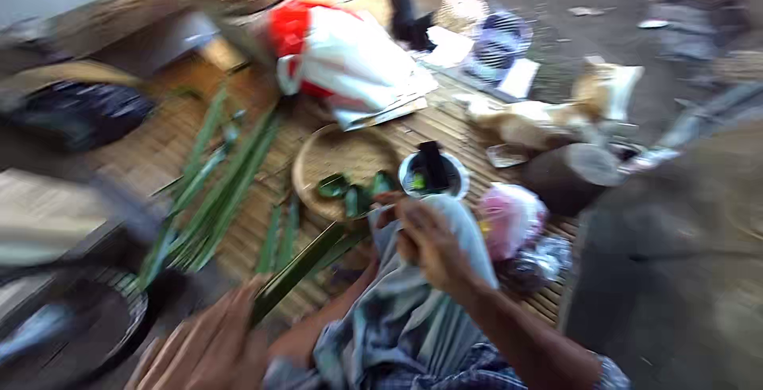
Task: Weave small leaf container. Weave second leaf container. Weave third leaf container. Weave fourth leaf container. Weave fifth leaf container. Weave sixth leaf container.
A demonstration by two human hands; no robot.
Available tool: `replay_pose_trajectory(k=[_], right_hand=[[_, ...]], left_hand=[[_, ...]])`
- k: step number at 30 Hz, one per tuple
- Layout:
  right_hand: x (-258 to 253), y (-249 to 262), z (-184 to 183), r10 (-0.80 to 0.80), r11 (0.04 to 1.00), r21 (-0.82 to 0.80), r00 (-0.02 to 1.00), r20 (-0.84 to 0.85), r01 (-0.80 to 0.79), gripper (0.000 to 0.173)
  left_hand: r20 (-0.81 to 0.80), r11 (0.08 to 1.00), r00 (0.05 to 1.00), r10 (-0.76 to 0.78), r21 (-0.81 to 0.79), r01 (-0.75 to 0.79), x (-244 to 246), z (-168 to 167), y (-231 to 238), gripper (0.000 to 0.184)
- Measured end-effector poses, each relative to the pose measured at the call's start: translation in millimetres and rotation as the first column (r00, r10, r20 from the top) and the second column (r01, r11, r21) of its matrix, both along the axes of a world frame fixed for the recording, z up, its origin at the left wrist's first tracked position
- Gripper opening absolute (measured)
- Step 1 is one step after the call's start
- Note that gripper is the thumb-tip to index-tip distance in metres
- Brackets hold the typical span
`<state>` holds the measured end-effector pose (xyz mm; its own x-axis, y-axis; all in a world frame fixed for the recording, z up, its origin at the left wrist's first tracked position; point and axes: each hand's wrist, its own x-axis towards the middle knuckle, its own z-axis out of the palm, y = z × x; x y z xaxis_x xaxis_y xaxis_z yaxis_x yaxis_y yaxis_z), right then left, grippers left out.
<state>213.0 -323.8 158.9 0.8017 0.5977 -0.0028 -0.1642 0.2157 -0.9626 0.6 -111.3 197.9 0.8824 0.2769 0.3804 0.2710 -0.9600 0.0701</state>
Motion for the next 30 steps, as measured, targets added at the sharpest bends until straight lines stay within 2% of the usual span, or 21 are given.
replay_pose_trajectory(k=[1,3,9,11,13,14,16,17,20,22,23,26,30], right_hand=[[-7,8,-4,0.02,0.999,0.036,0.998,-0.058,-0.017,0.043],[-17,22,-6,0.056,0.995,0.089,0.988,-0.147,-0.043,0.038],[-43,55,4,0.028,0.998,0.062,0.958,-0.286,-0.011,0.015],[-47,65,2,0.008,0.997,0.077,0.935,-0.354,0.021,0.012],[-48,70,-1,0.02,0.993,0.116,0.915,-0.403,0.03,0.011],[-48,72,-3,0.027,0.992,0.127,0.911,-0.412,0.029,0.011],[-49,73,-6,0.04,0.992,0.126,0.912,-0.409,0.013,0.01],[-51,74,-7,0.047,0.991,0.131,0.914,-0.403,0.007,0.01],[-55,76,-9,0.07,0.989,0.15,0.929,-0.364,-0.016,0.009],[-55,77,-10,0.083,0.987,0.158,0.941,-0.327,-0.032,0.009],[-55,77,-10,0.081,0.987,0.157,0.947,-0.31,-0.033,0.009],[-55,77,-12,0.058,0.99,0.137,0.959,-0.276,-0.021,0.01],[-57,73,-21,0.056,0.993,0.114,0.993,-0.107,-0.043,0.011]], left_hand=[[0.088,0.995,0.996,0.029,0.097,-0.038,4,-7,2,0.032],[0.182,0.984,0.981,0.061,0.157,-0.09,12,-13,2,0.031],[0.149,0.981,0.989,0.014,0.189,-0.042,20,-26,-10,0.031],[0.159,0.995,0.987,-0.015,0.096,0.0,21,-30,-12,0.031],[0.16,0.975,0.987,-0.016,-0.214,0.051,21,-29,-11,0.037],[0.129,0.907,0.992,-0.008,-0.416,0.061,20,-25,-10,0.045],[0.075,0.665,0.997,-0.008,-0.745,0.061,20,-15,-5,0.062],[0.073,0.55,0.997,-0.012,-0.833,0.067,21,-11,-1,0.059],[0.019,0.341,1.0,-0.003,-0.94,0.019,27,-6,6,0.025],[-0.014,0.224,1.0,0.014,-0.975,-0.017,32,-4,9,0.015],[-0.025,0.197,1.0,0.019,-0.98,-0.028,34,-4,9,0.013],[-0.039,0.197,0.999,0.026,-0.979,-0.043,40,-6,8,0.013],[-0.152,0.336,0.985,0.084,-0.926,-0.171,48,-10,7,0.01]])
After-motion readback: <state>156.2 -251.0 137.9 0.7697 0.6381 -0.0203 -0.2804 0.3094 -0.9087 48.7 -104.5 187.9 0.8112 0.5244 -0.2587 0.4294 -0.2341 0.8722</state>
